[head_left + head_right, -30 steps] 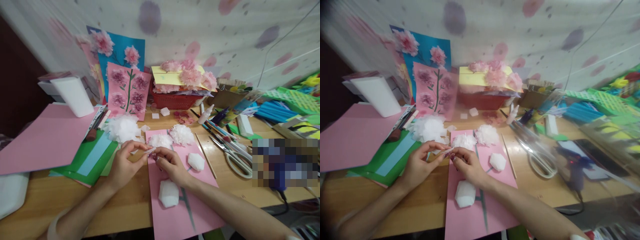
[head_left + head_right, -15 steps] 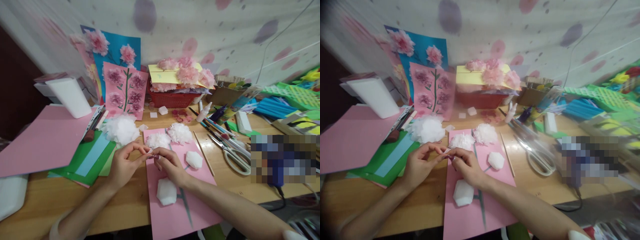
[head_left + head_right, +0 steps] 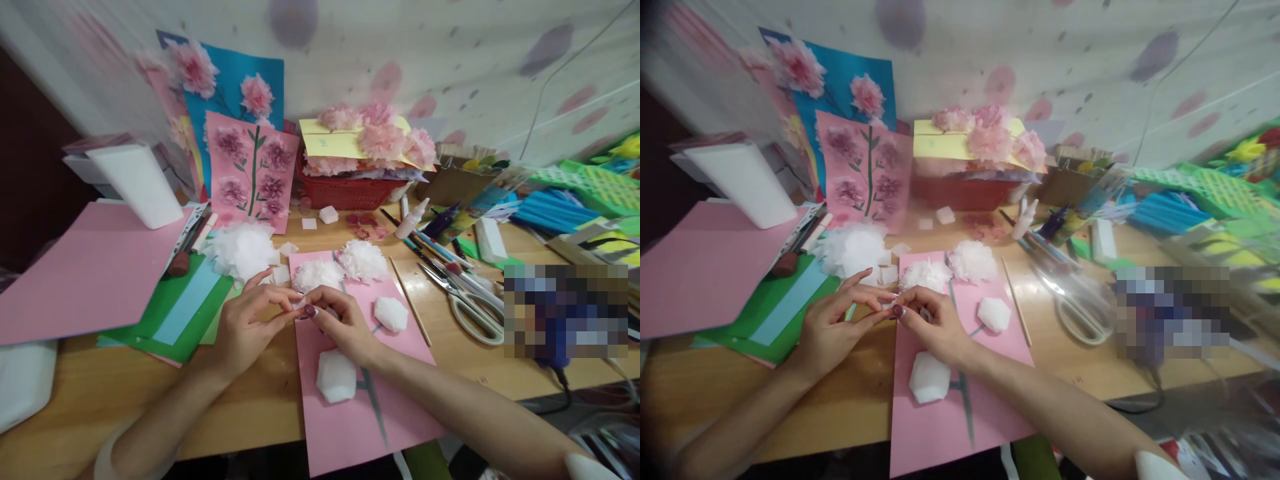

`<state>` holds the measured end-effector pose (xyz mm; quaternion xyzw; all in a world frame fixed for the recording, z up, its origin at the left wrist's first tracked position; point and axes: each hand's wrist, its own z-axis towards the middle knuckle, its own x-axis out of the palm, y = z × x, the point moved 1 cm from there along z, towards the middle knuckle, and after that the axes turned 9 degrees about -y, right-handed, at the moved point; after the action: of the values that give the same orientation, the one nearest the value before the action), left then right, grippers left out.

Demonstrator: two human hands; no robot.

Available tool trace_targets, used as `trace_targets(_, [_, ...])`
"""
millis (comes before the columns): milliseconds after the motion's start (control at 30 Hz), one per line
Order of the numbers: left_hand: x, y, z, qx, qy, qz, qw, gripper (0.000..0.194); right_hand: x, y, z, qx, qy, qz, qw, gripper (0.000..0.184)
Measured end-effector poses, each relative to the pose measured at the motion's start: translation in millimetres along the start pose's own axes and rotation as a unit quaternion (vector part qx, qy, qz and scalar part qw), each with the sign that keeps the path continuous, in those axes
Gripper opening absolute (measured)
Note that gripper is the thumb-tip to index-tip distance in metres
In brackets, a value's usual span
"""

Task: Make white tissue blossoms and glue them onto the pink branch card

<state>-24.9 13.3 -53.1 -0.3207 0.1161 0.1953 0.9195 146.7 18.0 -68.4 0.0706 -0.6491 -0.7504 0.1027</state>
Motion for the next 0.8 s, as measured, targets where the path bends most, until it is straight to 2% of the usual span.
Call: trace_targets(800, [-1.9, -3.4, 0.4, 0.055, 0.022, 0.052, 0.997, 0.014, -1.1, -7.9, 1.2, 0.019, -0.009, -0.01, 1.0, 0.021])
